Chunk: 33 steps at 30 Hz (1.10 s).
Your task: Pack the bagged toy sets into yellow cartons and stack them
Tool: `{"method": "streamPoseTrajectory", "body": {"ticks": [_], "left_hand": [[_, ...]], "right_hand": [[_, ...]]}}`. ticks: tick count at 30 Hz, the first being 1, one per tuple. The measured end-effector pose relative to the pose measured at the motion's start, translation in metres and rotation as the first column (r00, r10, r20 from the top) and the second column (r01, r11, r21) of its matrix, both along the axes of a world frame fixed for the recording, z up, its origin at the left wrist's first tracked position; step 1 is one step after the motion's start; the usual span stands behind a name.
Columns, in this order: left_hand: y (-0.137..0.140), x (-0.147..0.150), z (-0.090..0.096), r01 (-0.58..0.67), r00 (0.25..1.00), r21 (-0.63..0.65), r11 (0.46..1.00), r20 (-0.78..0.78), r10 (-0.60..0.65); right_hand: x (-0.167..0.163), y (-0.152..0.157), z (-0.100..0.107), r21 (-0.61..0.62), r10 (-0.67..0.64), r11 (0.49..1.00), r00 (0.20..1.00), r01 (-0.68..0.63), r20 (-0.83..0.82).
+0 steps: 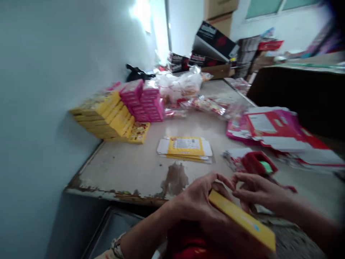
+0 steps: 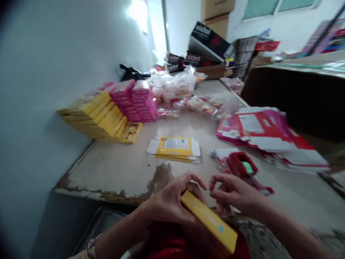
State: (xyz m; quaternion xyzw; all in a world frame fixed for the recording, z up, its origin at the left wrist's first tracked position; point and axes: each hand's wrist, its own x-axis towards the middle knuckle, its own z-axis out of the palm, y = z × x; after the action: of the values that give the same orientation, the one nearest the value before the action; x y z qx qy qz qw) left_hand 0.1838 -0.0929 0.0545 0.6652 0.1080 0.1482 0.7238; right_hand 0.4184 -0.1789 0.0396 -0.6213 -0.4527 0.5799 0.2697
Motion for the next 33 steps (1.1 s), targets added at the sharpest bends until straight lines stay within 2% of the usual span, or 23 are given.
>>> {"method": "streamPoseTrajectory", "body": {"ticks": [1, 2, 3, 4, 6, 8, 9, 10, 11, 12, 14, 16, 19, 21, 23, 25, 27, 28, 30, 32, 33], "left_hand": [[0.007, -0.017, 0.016, -0.031, 0.999, 0.187, 0.982, -0.038, 0.039], [0.014, -0.035, 0.034, -0.073, 0.991, 0.407, 0.91, -0.071, 0.112], [0.021, -0.055, 0.051, -0.117, 0.976, 0.609, 0.785, -0.077, 0.205], [0.03, -0.074, 0.065, -0.152, 0.953, 0.751, 0.642, -0.061, 0.298], [0.056, -0.108, 0.078, -0.211, 0.882, 0.916, 0.342, 0.028, 0.469], [0.097, -0.134, 0.065, -0.241, 0.764, 0.969, 0.062, 0.15, 0.628], [0.123, -0.144, 0.051, -0.227, 0.693, 0.973, -0.041, 0.191, 0.695], [0.15, -0.151, 0.033, -0.201, 0.635, 0.975, -0.099, 0.206, 0.745], [0.178, -0.156, 0.014, -0.165, 0.575, 0.98, -0.114, 0.19, 0.796], [0.205, -0.16, -0.006, -0.124, 0.499, 0.987, -0.105, 0.154, 0.853], [0.249, -0.166, -0.038, -0.098, 0.418, 0.991, -0.094, 0.127, 0.899], [0.274, -0.171, -0.06, -0.088, 0.368, 0.993, -0.082, 0.109, 0.923], [0.278, -0.179, -0.073, -0.069, 0.334, 0.996, -0.058, 0.077, 0.939], [0.264, -0.178, -0.075, -0.057, 0.308, 0.997, -0.051, 0.067, 0.949], [0.248, -0.162, -0.074, -0.057, 0.283, 0.997, -0.058, 0.072, 0.956], [0.233, -0.124, -0.072, -0.044, 0.359, 0.999, 0.0, 0.015, 0.933], [0.226, -0.069, -0.072, 0.032, 0.562, 0.986, 0.161, -0.151, 0.813], [0.226, -0.039, -0.073, 0.061, 0.622, 0.977, 0.206, -0.199, 0.757], [0.233, 0.015, -0.075, 0.13, 0.687, 0.951, 0.282, -0.291, 0.665], [0.247, 0.054, -0.077, 0.208, 0.711, 0.913, 0.35, -0.387, 0.587], [0.255, 0.066, -0.077, 0.244, 0.717, 0.893, 0.377, -0.428, 0.55]], "right_hand": [[-0.001, 0.001, -0.004, 0.032, -0.037, 0.999, 0.999, 0.036, 0.032], [-0.001, 0.002, -0.007, 0.062, -0.074, 0.996, 0.996, 0.071, 0.042], [0.0, 0.003, -0.01, 0.076, -0.095, 0.993, 0.995, 0.092, 0.027], [0.001, 0.004, -0.013, 0.077, -0.104, 0.992, 0.995, 0.104, -0.002], [0.0, 0.006, -0.019, 0.068, -0.119, 0.99, 0.992, 0.122, -0.042], [-0.009, 0.01, -0.029, 0.061, -0.13, 0.989, 0.991, 0.133, -0.041], [-0.016, 0.012, -0.035, 0.053, -0.125, 0.99, 0.991, 0.127, -0.048], [-0.024, 0.015, -0.043, 0.044, -0.112, 0.992, 0.992, 0.115, -0.064], [-0.034, 0.018, -0.05, 0.028, -0.085, 0.996, 0.993, 0.088, -0.084], [-0.043, 0.02, -0.057, 0.013, -0.053, 0.998, 0.993, 0.055, -0.102], [-0.059, 0.023, -0.068, 0.011, -0.001, 1.0, 0.994, 0.002, -0.105], [-0.067, 0.022, -0.077, 0.021, -0.001, 1.0, 0.998, 0.003, -0.067], [-0.066, 0.011, -0.085, 0.02, -0.069, 0.997, 0.997, 0.069, -0.028], [-0.062, 0.004, -0.088, 0.018, -0.097, 0.995, 0.995, 0.098, -0.03], [-0.059, 0.004, -0.087, 0.022, -0.098, 0.995, 0.994, 0.099, -0.04], [-0.056, 0.016, -0.083, 0.044, -0.099, 0.994, 0.994, 0.101, -0.056], [-0.054, 0.038, -0.076, 0.114, -0.169, 0.978, 0.983, 0.177, -0.073], [-0.053, 0.052, -0.073, 0.165, -0.231, 0.956, 0.969, 0.242, -0.086], [-0.054, 0.076, -0.071, 0.249, -0.375, 0.882, 0.916, 0.401, -0.144], [-0.056, 0.091, -0.076, 0.252, -0.468, 0.816, 0.85, 0.52, -0.242], [-0.057, 0.094, -0.081, 0.23, -0.482, 0.803, 0.827, 0.549, -0.291]]}}
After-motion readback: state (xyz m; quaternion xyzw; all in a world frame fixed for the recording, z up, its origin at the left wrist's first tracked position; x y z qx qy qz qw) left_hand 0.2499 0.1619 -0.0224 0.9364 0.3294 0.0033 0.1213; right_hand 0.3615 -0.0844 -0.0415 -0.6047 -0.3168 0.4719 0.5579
